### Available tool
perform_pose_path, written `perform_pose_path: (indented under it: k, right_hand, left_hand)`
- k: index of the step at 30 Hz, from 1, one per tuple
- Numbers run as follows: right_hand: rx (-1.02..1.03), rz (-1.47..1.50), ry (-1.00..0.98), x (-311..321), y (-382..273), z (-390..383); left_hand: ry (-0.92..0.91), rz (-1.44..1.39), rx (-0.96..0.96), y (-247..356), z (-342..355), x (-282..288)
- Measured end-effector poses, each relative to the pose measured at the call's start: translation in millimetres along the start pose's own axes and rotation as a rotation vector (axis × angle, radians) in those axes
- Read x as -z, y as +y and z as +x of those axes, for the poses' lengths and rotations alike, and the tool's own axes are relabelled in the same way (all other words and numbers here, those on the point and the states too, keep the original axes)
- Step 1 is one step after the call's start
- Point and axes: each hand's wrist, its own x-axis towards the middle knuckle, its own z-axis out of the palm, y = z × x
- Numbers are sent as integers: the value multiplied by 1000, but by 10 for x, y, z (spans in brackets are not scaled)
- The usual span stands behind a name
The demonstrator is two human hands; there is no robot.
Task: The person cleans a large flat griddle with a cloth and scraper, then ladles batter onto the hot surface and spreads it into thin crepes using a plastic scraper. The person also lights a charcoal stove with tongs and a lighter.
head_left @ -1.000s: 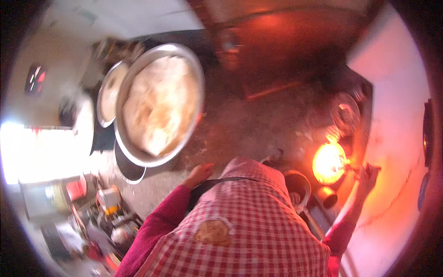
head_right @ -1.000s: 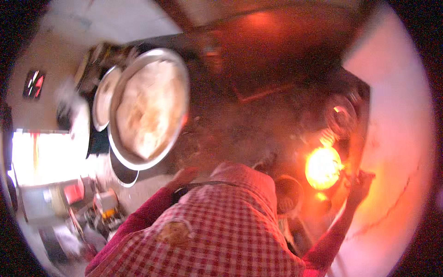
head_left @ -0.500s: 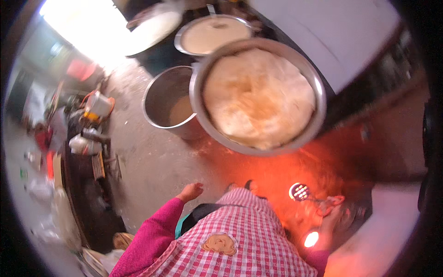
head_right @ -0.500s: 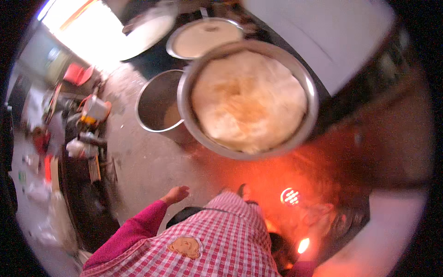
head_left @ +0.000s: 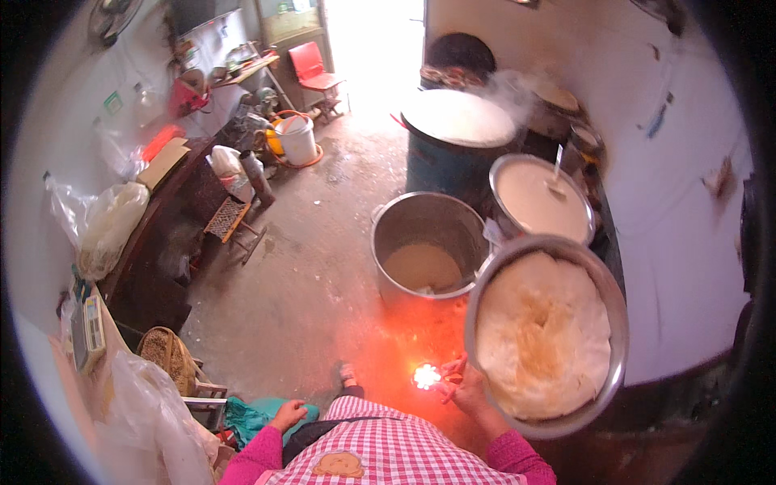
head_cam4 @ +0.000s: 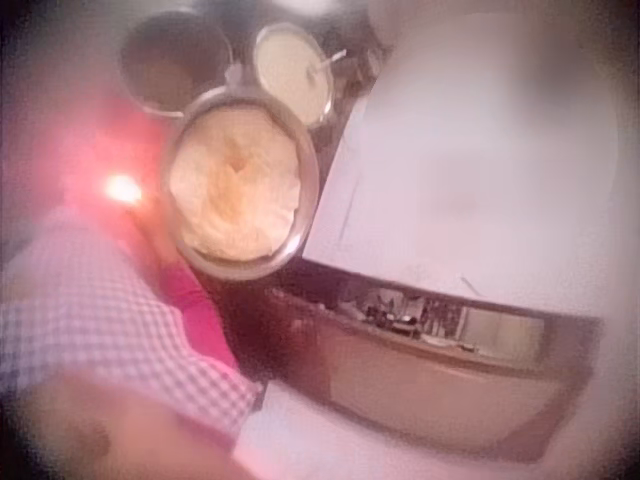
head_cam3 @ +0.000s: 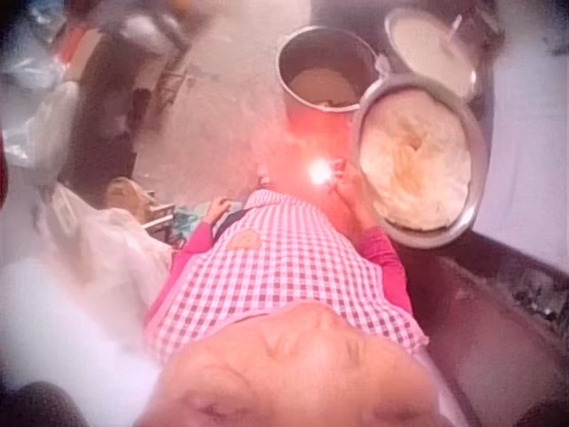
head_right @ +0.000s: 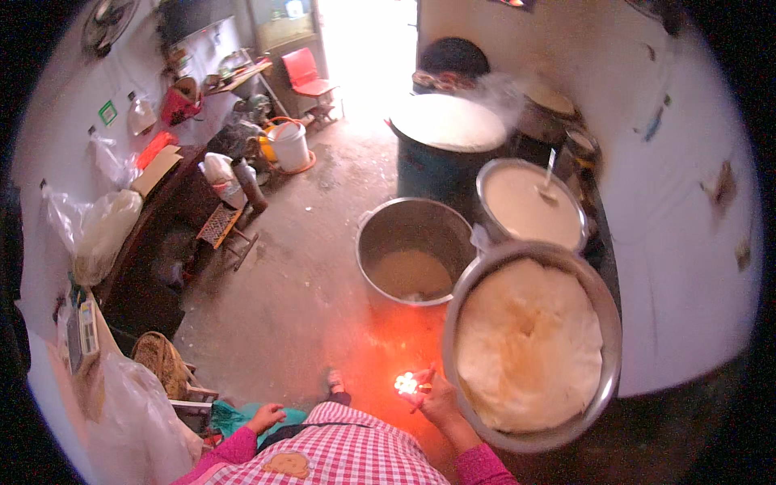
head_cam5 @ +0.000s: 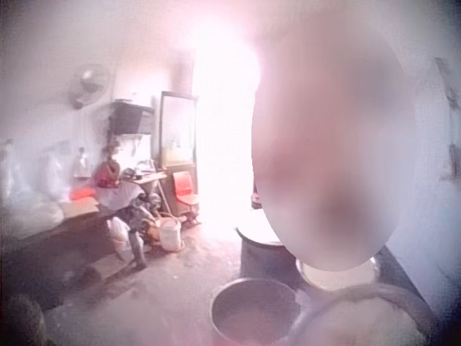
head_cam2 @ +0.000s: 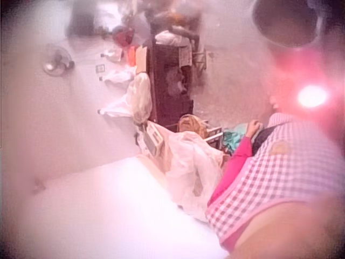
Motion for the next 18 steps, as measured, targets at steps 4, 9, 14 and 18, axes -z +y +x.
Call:
perform_pose_path:
  k: [4, 9, 14, 18]
  right_hand:
    - [233, -201, -69, -698, -314, 1084]
    - [239, -113, -121, -1589, -770, 2330]
    - [249, 8, -154, -2229, -1215, 3504]
    - [332, 166, -182, -2664, -1325, 4601]
  left_hand:
    - [24, -72, 90, -190, 199, 430]
    - [228, -353, 153, -176, 748, 1318]
    - [343, -366, 92, 236, 1546, 2313]
    - [389, -334, 86, 877, 2287, 2983]
